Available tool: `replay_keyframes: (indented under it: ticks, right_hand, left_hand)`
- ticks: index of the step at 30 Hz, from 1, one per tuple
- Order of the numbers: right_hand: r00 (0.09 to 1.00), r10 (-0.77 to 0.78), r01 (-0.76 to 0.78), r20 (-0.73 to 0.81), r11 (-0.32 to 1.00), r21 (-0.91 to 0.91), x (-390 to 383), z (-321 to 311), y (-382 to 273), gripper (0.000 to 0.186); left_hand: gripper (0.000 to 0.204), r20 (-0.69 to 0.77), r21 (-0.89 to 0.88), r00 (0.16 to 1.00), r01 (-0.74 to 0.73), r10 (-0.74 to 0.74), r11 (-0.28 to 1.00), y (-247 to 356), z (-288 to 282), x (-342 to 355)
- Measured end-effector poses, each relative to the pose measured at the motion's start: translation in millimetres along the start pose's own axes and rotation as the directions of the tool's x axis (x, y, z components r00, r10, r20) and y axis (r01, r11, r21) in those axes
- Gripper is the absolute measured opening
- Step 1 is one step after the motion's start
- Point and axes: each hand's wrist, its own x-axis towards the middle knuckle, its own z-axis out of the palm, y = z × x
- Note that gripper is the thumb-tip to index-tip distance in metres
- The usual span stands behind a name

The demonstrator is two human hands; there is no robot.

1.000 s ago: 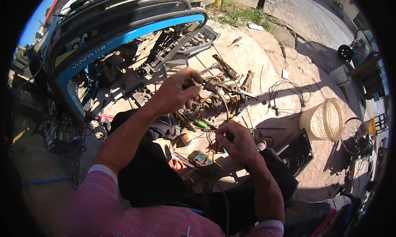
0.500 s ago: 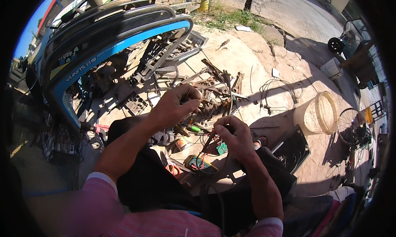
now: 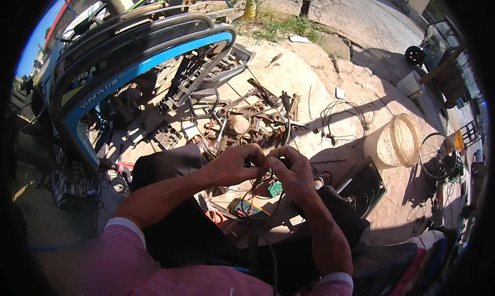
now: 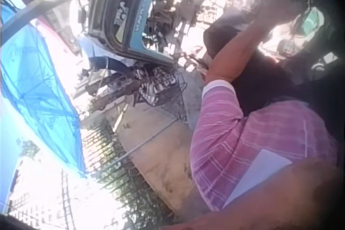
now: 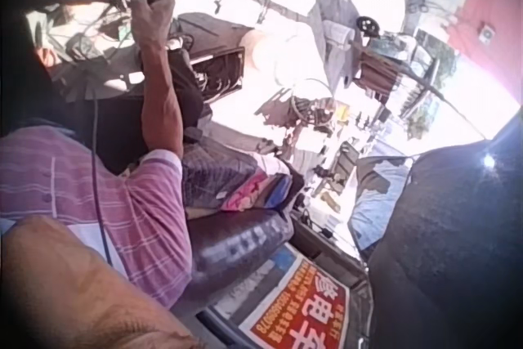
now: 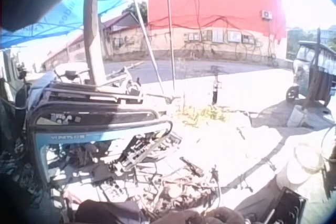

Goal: The person sits on the ground and uses pliers and a multimeter to strip, twist, and test wires connected to a small circuit board. The person repeatedly strips wire ends, twists them together, and checks continuity with the multimeter probes.

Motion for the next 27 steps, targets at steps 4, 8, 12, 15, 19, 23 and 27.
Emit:
replay_keyframes:
  ticks: [4, 8, 12, 15, 19, 23, 27]
  right_hand:
    - [1.000, -0.027, 0.027, 0.006, 1.000, 0.011, -0.4, 0.5, 1.6, 0.012]
    - [1.000, -0.014, 0.014, 0.005, 1.000, -0.004, 0.2, 1.7, 2.2, 0.012]
    - [1.000, -0.006, 0.006, 0.008, 0.999, 0.034, -0.2, 1.4, 2.3, 0.013]
    - [1.000, 0.006, -0.005, -0.003, 1.000, 0.022, 0.3, 2.2, 2.2, 0.013]
    - [0.999, 0.041, -0.041, -0.017, 0.999, 0.027, -0.4, 1.8, -0.3, 0.013]
    - [0.995, 0.074, -0.069, -0.063, 0.995, 0.069, 0.0, 2.8, -2.1, 0.013]
    - [0.997, 0.058, -0.069, 0.042, 0.927, 0.370, 3.3, -6.0, 6.4, 0.015]
  left_hand:
    - [0.020, 0.009, 0.011, 1.000, -0.010, 0.010, 1.000, -0.1, -0.2, -0.3]
    - [0.021, 0.001, 0.028, 1.000, -0.020, 0.020, 0.999, -0.1, -1.4, -1.7]
    - [0.022, 0.002, 0.006, 1.000, -0.019, 0.019, 1.000, 1.1, -0.1, -2.2]
    - [0.022, 0.005, -0.001, 1.000, -0.010, 0.010, 1.000, 0.3, -0.1, -2.1]
    - [0.019, -0.011, 0.008, 1.000, 0.028, -0.028, 1.000, 3.7, -0.9, -2.0]
    - [0.018, -0.058, -0.048, 0.998, -0.004, 0.002, 0.999, -4.8, -0.1, -1.1]
    - [0.018, -0.071, -0.020, 0.997, -0.019, 0.018, 1.000, -3.1, -3.1, -3.7]
